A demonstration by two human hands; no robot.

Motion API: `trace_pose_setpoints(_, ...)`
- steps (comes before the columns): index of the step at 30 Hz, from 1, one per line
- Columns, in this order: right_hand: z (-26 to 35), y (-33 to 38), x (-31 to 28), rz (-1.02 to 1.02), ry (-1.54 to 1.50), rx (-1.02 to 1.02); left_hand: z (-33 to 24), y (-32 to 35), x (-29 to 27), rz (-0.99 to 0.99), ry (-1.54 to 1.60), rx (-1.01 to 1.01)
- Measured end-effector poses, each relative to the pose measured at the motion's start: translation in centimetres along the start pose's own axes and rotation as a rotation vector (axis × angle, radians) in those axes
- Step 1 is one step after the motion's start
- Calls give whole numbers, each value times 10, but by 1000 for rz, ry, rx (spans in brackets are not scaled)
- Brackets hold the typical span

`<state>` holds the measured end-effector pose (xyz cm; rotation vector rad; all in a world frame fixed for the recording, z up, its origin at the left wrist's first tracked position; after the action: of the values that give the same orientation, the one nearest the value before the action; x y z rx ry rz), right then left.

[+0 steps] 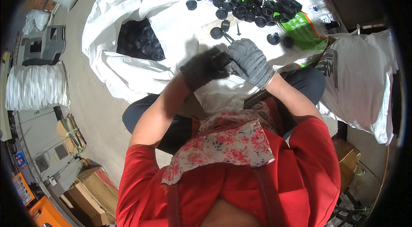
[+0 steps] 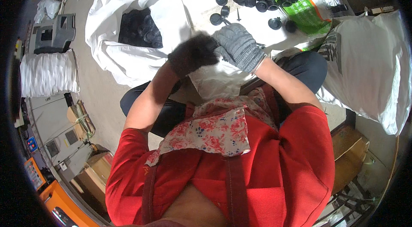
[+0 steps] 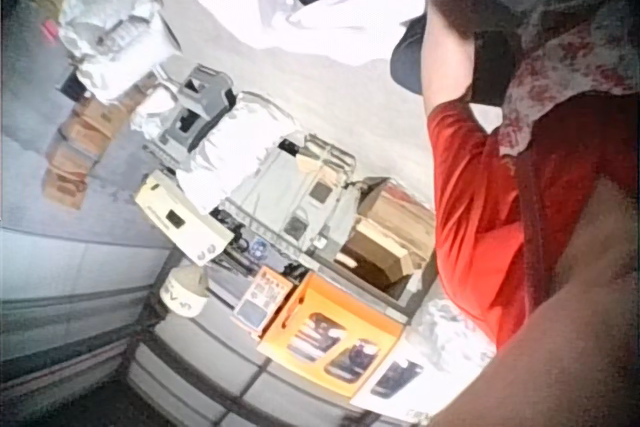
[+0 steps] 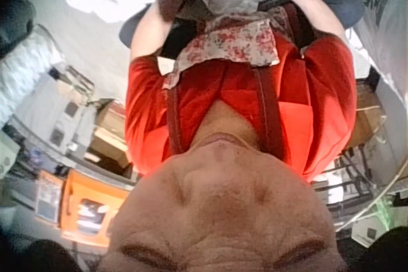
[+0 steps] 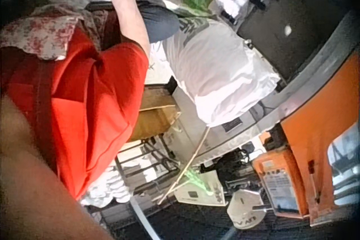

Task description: The person sits on the floor and assembles small black plastic components by hand. They pick up a round base and a spike-like piece, then press them together to form a unit. The assembled units are placed into a white sack.

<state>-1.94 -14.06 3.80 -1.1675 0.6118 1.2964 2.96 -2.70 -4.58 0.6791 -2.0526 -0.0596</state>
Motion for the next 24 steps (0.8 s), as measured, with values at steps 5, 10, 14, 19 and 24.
trace_pose_setpoints(5, 18, 12, 22, 480, 458, -119, 3, 12, 51, 237, -1561, 156)
trace_pose_setpoints(10, -24, 11, 28, 663, -1411, 282, -19, 17, 76, 95, -2201, 803)
trace_pose_setpoints(14, -35, -19, 43, 177, -2169, 576, -58, 21, 27, -132, -396, 382)
trace_pose_setpoints(19, -16, -47, 33, -331, -944, 382, -27, 13, 26, -61, 207, 189)
trace_pose_setpoints(24, -39, -47, 101, -243, -1324, 712, -61, 19, 11, -243, -670, 333)
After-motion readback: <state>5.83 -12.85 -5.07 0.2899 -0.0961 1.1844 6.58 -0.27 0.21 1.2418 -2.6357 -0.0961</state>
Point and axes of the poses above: each hand's wrist, its own y-axis away from the middle knuckle, its own x-axis out of the palm, z = x × y, the point moved 7 cm from there along -y, towards the middle knuckle, and after that the axes turned 7 degrees about x, right-handed, at the moved point
